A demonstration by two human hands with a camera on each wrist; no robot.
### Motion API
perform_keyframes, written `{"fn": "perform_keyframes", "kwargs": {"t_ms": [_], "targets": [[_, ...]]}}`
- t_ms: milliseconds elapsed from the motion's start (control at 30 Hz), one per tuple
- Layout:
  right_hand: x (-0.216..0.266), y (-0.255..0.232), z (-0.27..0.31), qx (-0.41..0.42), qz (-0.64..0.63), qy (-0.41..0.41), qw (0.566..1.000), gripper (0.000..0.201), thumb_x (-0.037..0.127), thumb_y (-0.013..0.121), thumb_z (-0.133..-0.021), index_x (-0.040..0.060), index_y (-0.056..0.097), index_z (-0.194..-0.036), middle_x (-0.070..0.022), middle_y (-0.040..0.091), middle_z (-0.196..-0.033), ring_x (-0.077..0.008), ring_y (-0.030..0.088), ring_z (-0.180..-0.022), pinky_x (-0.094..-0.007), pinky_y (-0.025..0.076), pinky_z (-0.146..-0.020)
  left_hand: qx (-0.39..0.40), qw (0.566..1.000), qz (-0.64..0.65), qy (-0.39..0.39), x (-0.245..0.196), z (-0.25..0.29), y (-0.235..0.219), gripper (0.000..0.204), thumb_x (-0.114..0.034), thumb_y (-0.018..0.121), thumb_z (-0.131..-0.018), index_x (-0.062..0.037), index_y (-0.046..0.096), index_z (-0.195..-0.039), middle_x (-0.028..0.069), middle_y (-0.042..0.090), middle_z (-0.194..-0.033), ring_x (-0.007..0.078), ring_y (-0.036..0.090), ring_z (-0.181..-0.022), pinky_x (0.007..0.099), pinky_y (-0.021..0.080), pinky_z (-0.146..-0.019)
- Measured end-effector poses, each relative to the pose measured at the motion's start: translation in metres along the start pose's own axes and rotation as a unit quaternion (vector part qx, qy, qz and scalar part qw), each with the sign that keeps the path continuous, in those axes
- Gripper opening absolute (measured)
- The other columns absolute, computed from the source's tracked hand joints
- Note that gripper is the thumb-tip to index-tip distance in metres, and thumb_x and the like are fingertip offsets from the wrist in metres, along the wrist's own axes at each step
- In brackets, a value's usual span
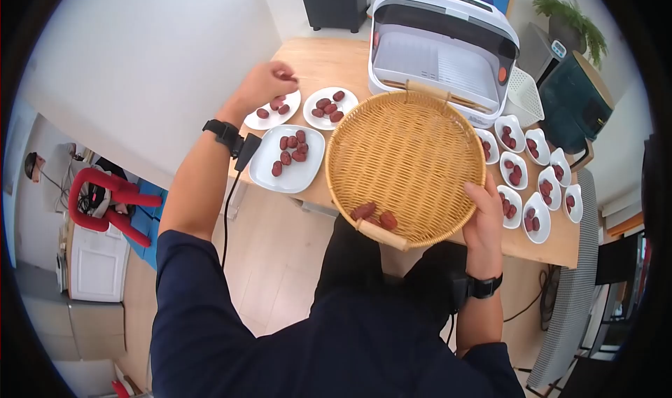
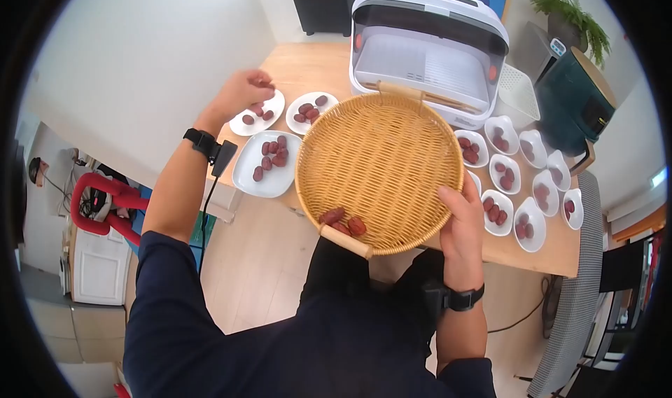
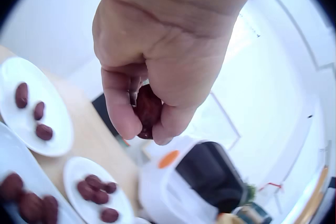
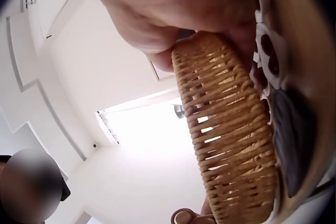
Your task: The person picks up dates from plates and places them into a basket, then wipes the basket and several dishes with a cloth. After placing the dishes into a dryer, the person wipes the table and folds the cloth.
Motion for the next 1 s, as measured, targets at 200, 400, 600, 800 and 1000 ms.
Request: {"fn": "perform_keyframes", "kwargs": {"t_ms": [200, 400, 600, 800, 1000], "targets": [[0.004, 0.013, 0.008, -0.012, -0.038, -0.001, 0.999, 0.061, 0.000, 0.061, -0.092, -0.0057, 0.043, -0.150, -0.0160, 0.062, -0.138, -0.0252, 0.063, -0.122, -0.0373, 0.052, -0.105, -0.073, 0.984, -0.090, -0.132, 0.104, -0.033, -0.034, 0.034, -0.005, 0.075, -0.081, 0.0087, 0.066, -0.111, 0.0156, 0.075, -0.091, 0.0203, 0.072, -0.062, 0.0333, 0.059, -0.054], [0.007, 0.015, 0.008, -0.021, -0.026, -0.014, 0.999, 0.063, 0.002, 0.062, -0.092, -0.0064, 0.042, -0.151, -0.0164, 0.061, -0.138, -0.0253, 0.063, -0.123, -0.0370, 0.051, -0.107, -0.065, 0.971, -0.199, -0.112, 0.097, -0.047, -0.034, 0.034, -0.014, 0.069, -0.088, 0.0072, 0.066, -0.114, 0.0124, 0.075, -0.087, 0.0213, 0.069, -0.059, 0.0336, 0.056, -0.051], [0.015, 0.008, 0.004, -0.021, -0.022, -0.009, 1.000, 0.063, 0.002, 0.063, -0.091, -0.0067, 0.043, -0.150, -0.0162, 0.061, -0.139, -0.0251, 0.062, -0.124, -0.0370, 0.050, -0.107, -0.041, 0.961, -0.227, -0.151, 0.093, -0.043, -0.016, 0.029, -0.026, 0.064, -0.094, 0.0009, 0.073, -0.102, 0.0094, 0.076, -0.083, 0.0210, 0.069, -0.057, 0.0355, 0.056, -0.059], [0.015, 0.000, 0.002, -0.031, -0.016, -0.033, 0.999, 0.062, 0.003, 0.064, -0.091, -0.0061, 0.044, -0.149, -0.0157, 0.062, -0.137, -0.0243, 0.063, -0.122, -0.0372, 0.051, -0.106, -0.227, 0.921, -0.316, 0.009, 0.055, -0.030, -0.023, 0.030, -0.033, 0.057, -0.099, -0.0075, 0.075, -0.100, 0.0074, 0.075, -0.080, 0.0208, 0.070, -0.056, 0.0348, 0.057, -0.062], [0.013, 0.000, 0.008, -0.024, -0.010, -0.037, 0.999, 0.061, 0.001, 0.063, -0.092, -0.0050, 0.045, -0.149, -0.0147, 0.064, -0.133, -0.0221, 0.064, -0.119, -0.0355, 0.053, -0.102, 0.147, 0.974, -0.051, 0.164, -0.113, 0.096, 0.079, 0.010, -0.007, 0.074, -0.091, 0.0018, 0.075, -0.097, 0.0021, 0.070, -0.080, 0.0103, 0.067, -0.066, 0.0264, 0.053, -0.057]]}}
Point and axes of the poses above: each hand's wrist, its own z-axis away from the middle knuckle, its own y-axis out of the palm, x = y × z, the point moved 3 cm from there along -z, towards the middle knuckle
